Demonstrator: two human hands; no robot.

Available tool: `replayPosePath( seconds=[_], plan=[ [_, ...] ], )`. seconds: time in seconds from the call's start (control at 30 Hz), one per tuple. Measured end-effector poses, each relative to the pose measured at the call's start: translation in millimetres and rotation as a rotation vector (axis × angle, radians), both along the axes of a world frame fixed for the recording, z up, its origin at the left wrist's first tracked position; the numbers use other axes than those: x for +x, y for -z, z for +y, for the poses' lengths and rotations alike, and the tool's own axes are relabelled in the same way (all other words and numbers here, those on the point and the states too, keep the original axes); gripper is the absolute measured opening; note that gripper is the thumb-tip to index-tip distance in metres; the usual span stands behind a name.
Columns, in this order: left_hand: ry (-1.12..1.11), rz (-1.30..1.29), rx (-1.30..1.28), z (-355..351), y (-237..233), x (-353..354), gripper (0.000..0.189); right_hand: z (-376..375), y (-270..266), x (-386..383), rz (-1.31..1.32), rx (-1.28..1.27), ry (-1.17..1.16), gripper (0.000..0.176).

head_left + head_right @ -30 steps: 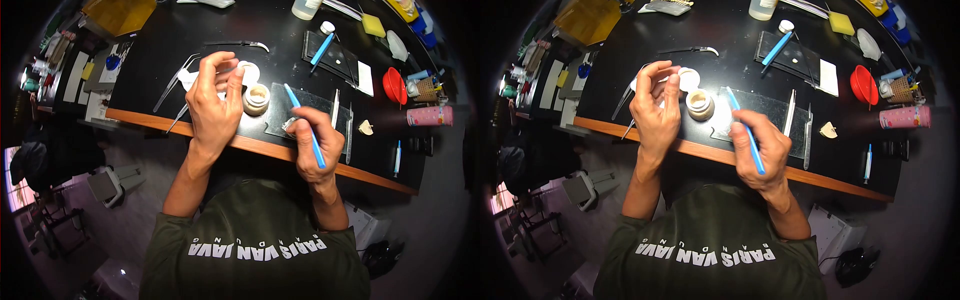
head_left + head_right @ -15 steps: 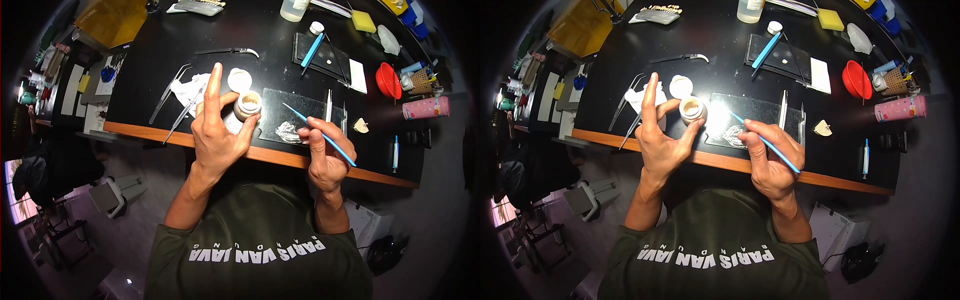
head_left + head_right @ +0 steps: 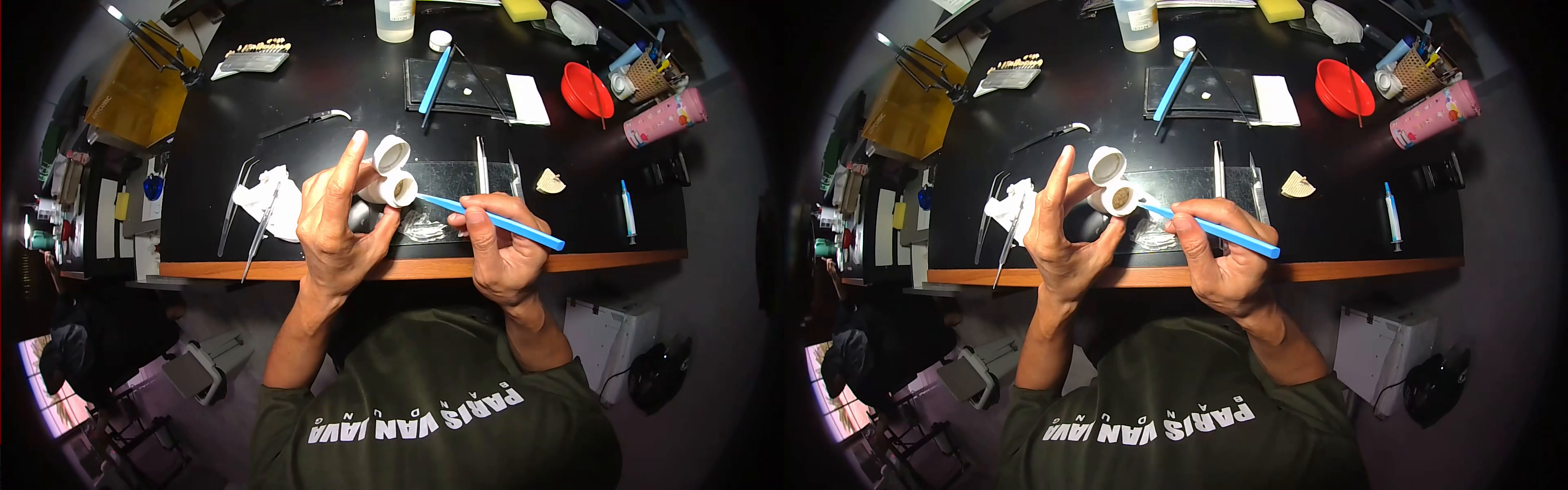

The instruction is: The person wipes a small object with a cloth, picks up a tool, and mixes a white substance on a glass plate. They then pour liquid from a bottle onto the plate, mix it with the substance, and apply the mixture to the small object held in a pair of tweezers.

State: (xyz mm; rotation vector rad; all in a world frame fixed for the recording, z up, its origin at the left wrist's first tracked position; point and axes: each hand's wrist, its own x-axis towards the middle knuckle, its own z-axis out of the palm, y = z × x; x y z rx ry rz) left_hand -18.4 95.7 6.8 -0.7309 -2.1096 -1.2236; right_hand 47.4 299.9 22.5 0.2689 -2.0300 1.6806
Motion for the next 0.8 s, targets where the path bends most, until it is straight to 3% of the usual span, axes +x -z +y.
replayPosePath(
  seconds=[0.27, 0.8],
  plan=[
    [0.045, 0.078, -0.15, 1, -12, -7, 0.092, 3, -1, 3, -0.061, -0.05, 0.036, 0.011],
    [0.084, 0.136, -0.167, 20, -15, -13, 0.072, 4, 11, 13, -0.102, -0.184, 0.093, 0.015]
  ],
)
